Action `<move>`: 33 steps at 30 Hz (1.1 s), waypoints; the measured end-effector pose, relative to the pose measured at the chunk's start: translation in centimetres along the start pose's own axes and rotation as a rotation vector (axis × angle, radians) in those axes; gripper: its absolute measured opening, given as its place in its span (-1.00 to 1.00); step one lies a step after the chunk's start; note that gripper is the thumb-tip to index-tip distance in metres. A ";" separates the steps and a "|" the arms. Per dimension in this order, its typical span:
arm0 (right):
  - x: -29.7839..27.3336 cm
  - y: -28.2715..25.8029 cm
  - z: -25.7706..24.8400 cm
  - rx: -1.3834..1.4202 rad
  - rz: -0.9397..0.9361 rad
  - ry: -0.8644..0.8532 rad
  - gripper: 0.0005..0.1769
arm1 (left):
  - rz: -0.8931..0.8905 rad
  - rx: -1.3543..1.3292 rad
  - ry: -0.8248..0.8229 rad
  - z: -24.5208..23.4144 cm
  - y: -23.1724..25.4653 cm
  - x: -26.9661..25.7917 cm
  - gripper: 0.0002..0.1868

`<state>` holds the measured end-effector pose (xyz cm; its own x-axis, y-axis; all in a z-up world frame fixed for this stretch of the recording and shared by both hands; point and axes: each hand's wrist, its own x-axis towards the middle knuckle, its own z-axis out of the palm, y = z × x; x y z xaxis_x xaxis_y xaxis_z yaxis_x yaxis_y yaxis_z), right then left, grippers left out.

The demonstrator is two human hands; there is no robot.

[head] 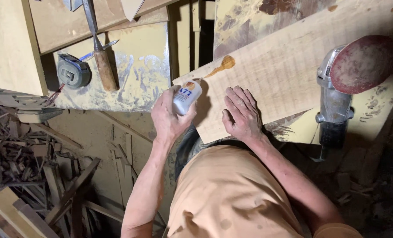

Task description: Applying glue to a wooden component and sanding a wooden board with a power sander

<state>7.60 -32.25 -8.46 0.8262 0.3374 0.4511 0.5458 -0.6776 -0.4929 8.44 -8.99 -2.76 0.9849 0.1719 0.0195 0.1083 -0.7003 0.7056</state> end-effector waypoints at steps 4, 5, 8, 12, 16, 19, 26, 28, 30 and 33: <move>0.0 -0.1 0.0 0.007 0.008 -0.002 -0.64 | -0.076 -0.088 0.003 0.5 -2.5 -1.3 -0.45; 0.1 -0.1 0.0 0.006 0.011 0.001 -0.64 | -0.072 -0.086 0.000 -0.1 -3.1 -1.7 -0.45; -0.1 0.1 0.0 0.010 0.021 -0.004 -0.63 | -0.075 -0.105 0.022 -1.6 -3.7 -2.3 -0.44; 0.1 -0.1 0.0 0.006 0.016 -0.002 -0.63 | -0.115 -0.072 0.019 -1.4 -3.4 -2.0 -0.45; 0.3 -0.2 0.0 -0.007 0.001 0.019 -0.67 | -0.111 -0.151 0.017 -1.3 -1.4 -0.9 -0.49; 0.3 -0.3 -0.1 -0.010 0.003 0.025 -0.68 | -0.146 -0.120 -0.007 -2.3 -4.0 -2.6 -0.47; -0.1 -0.1 0.1 0.052 0.004 0.042 -0.91 | -0.145 -0.179 -0.020 1.1 -2.9 -1.5 -0.48; -0.4 0.0 0.2 0.054 0.004 0.044 -0.87 | -0.064 -0.112 -0.047 3.4 -0.7 -0.3 -0.41; 0.1 -0.3 -0.6 0.085 0.012 0.035 -0.89 | -0.078 -0.106 -0.035 3.6 -1.3 -0.4 -0.42; 0.8 -0.7 -3.6 0.188 0.068 0.024 -0.91 | -0.200 -0.316 -0.016 1.6 -1.8 -1.4 -0.48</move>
<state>7.36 -33.87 -5.12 0.8595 0.2779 0.4290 0.5075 -0.5635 -0.6518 7.04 -9.08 -5.20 0.9509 0.2706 -0.1500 0.2539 -0.4057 0.8780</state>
